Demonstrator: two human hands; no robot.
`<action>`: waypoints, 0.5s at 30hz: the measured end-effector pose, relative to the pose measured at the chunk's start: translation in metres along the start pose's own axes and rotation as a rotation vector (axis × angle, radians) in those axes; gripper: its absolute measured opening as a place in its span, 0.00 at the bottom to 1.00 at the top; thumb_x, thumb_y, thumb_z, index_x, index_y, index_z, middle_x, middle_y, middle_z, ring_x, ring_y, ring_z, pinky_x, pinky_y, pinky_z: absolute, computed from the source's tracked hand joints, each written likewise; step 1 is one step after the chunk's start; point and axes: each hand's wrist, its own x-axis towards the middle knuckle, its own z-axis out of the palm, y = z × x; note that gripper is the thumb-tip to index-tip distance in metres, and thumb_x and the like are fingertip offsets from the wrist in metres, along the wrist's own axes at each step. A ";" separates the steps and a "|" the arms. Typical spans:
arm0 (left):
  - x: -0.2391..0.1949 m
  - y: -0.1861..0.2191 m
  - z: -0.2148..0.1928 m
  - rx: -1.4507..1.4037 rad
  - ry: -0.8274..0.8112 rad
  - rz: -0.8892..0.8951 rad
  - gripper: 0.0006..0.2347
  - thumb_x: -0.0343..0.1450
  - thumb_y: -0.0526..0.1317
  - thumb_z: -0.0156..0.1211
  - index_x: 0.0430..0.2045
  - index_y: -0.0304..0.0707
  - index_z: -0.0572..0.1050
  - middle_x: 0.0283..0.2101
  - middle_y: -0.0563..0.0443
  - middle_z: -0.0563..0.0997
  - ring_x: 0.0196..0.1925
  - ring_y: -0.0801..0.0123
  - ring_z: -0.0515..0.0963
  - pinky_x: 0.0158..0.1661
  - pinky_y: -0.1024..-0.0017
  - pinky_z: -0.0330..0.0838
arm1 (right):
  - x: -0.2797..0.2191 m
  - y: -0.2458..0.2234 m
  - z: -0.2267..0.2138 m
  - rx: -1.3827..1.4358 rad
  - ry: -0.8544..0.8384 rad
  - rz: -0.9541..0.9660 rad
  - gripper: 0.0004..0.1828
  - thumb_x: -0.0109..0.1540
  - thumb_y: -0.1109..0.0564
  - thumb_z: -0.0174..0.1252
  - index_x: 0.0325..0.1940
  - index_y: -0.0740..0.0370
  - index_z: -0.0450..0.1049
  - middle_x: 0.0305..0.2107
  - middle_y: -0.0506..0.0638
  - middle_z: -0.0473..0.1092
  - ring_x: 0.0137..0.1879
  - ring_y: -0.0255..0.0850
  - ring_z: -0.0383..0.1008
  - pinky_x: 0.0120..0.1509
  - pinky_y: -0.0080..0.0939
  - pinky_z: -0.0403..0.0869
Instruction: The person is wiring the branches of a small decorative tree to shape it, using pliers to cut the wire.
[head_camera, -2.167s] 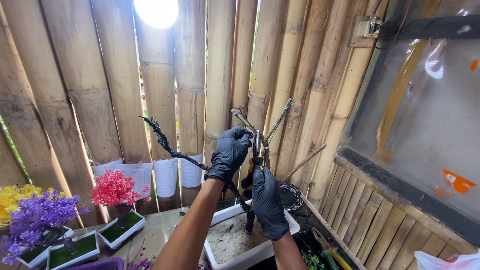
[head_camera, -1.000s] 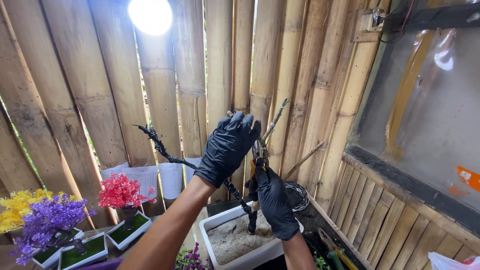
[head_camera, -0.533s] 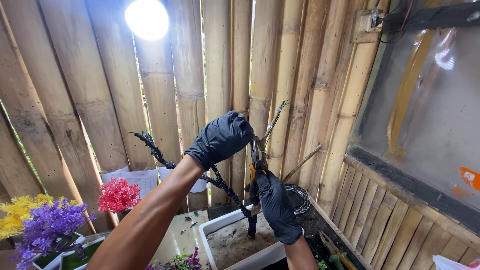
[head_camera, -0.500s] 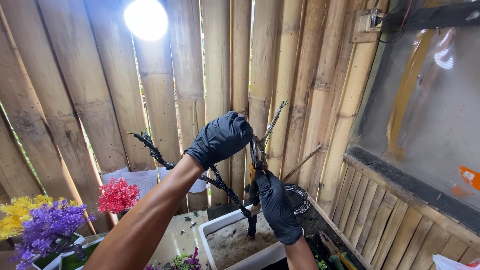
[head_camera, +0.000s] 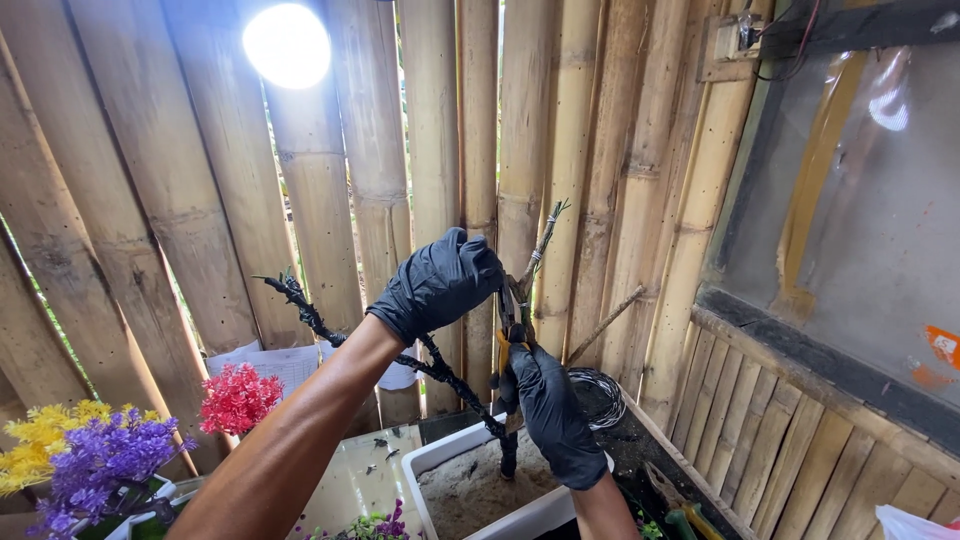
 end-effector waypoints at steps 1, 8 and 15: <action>-0.001 0.000 0.001 -0.007 0.008 -0.042 0.06 0.74 0.39 0.60 0.28 0.43 0.72 0.29 0.49 0.70 0.28 0.55 0.69 0.15 0.59 0.63 | 0.000 -0.003 0.000 -0.015 -0.001 0.025 0.23 0.68 0.40 0.45 0.40 0.62 0.74 0.18 0.48 0.69 0.22 0.41 0.71 0.28 0.41 0.70; 0.002 -0.003 -0.008 0.056 0.051 0.097 0.07 0.75 0.35 0.57 0.26 0.43 0.71 0.31 0.49 0.68 0.25 0.53 0.67 0.22 0.62 0.65 | -0.002 -0.010 0.000 -0.027 -0.044 0.024 0.22 0.70 0.41 0.44 0.31 0.58 0.69 0.19 0.46 0.69 0.22 0.42 0.74 0.30 0.41 0.72; 0.008 0.001 -0.008 0.137 0.054 0.201 0.09 0.74 0.30 0.51 0.21 0.42 0.70 0.26 0.50 0.66 0.26 0.59 0.66 0.39 0.61 0.67 | 0.000 -0.002 0.003 0.016 -0.039 -0.035 0.22 0.70 0.43 0.44 0.29 0.58 0.68 0.18 0.48 0.68 0.20 0.42 0.73 0.27 0.41 0.73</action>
